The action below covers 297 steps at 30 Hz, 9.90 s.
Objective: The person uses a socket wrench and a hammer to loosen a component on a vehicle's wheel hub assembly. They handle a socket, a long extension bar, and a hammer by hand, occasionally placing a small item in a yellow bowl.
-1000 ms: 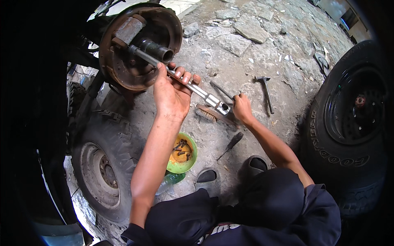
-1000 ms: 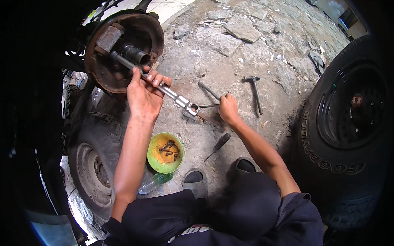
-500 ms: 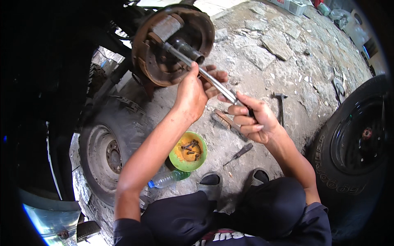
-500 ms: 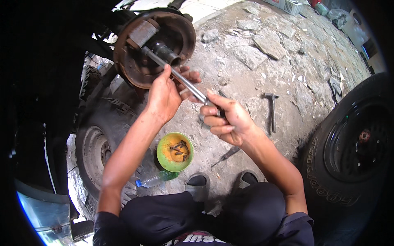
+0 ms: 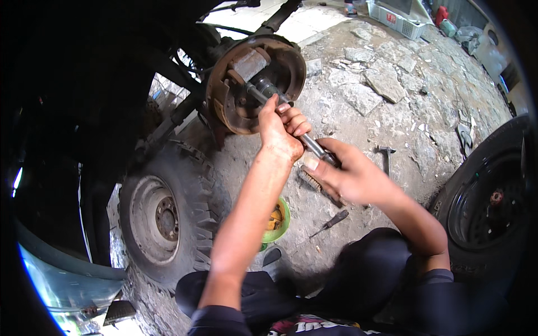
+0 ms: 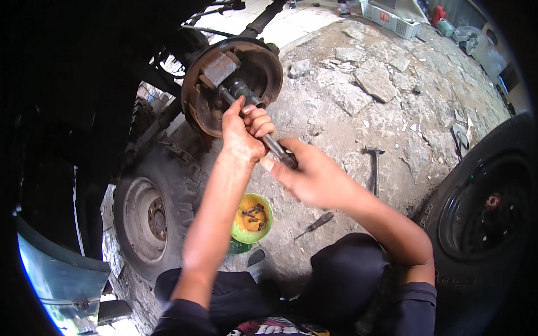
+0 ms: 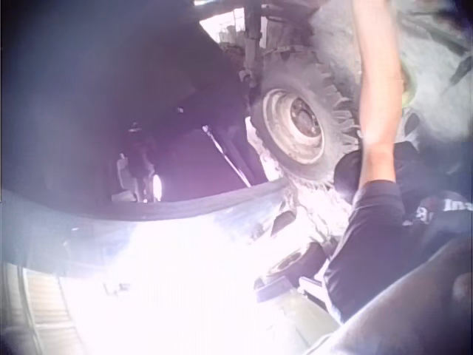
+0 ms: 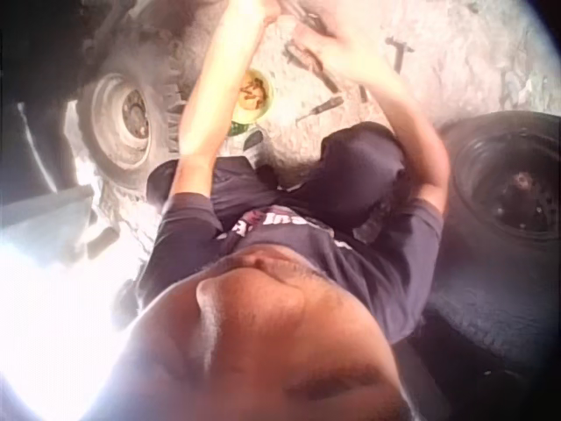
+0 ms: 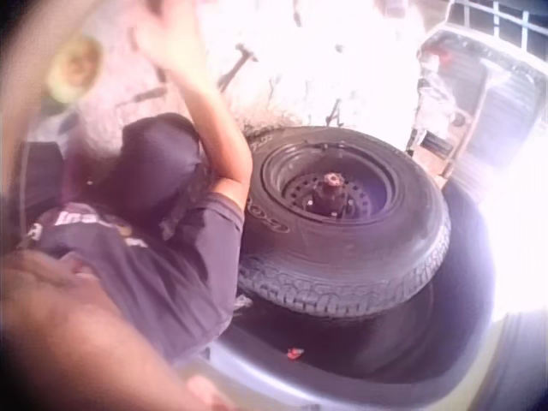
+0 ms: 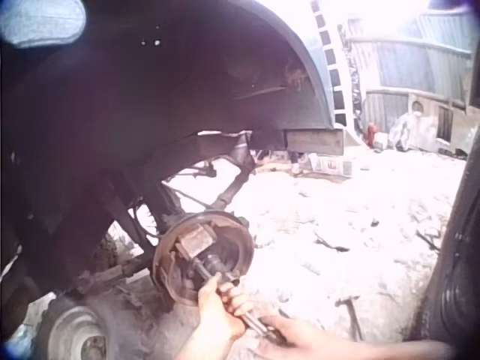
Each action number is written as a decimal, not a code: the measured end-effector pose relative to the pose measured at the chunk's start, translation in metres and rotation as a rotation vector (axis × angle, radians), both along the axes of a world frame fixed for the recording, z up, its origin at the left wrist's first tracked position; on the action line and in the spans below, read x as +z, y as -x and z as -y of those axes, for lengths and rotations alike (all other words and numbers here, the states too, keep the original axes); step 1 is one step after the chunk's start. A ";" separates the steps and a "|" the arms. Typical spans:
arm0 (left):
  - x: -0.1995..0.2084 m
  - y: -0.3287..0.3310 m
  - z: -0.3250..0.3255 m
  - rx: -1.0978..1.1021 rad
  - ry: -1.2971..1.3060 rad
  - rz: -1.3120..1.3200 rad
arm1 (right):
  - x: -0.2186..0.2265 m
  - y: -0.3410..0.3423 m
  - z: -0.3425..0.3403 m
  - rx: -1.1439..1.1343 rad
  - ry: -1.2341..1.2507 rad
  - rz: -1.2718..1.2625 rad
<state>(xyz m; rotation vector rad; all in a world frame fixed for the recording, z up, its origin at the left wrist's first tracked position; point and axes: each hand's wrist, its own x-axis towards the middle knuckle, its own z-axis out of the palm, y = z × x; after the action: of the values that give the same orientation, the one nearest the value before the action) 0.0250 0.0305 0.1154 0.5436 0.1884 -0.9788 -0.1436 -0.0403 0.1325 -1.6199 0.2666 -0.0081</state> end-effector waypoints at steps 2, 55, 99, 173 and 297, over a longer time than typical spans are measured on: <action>-0.003 -0.001 -0.005 0.009 0.111 -0.016 | 0.009 -0.011 0.002 -0.130 -0.928 -0.247; -0.038 -0.006 0.014 0.227 0.362 0.037 | -0.005 -0.001 -0.002 -0.263 -0.185 -0.174; -0.043 -0.013 0.012 0.174 0.444 -0.055 | -0.044 -0.013 -0.004 -0.226 0.559 0.046; -0.042 -0.012 0.001 0.153 0.471 -0.043 | 0.018 0.007 0.011 0.036 0.357 -0.322; -0.045 0.002 -0.015 0.098 0.265 0.246 | -0.009 -0.013 -0.022 -0.258 1.224 0.106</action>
<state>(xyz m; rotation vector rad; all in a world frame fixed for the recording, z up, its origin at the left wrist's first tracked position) 0.0231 0.0453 0.0706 0.4029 -0.1326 -0.8175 -0.1303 -0.0187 0.1231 -2.7687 0.4247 -0.5452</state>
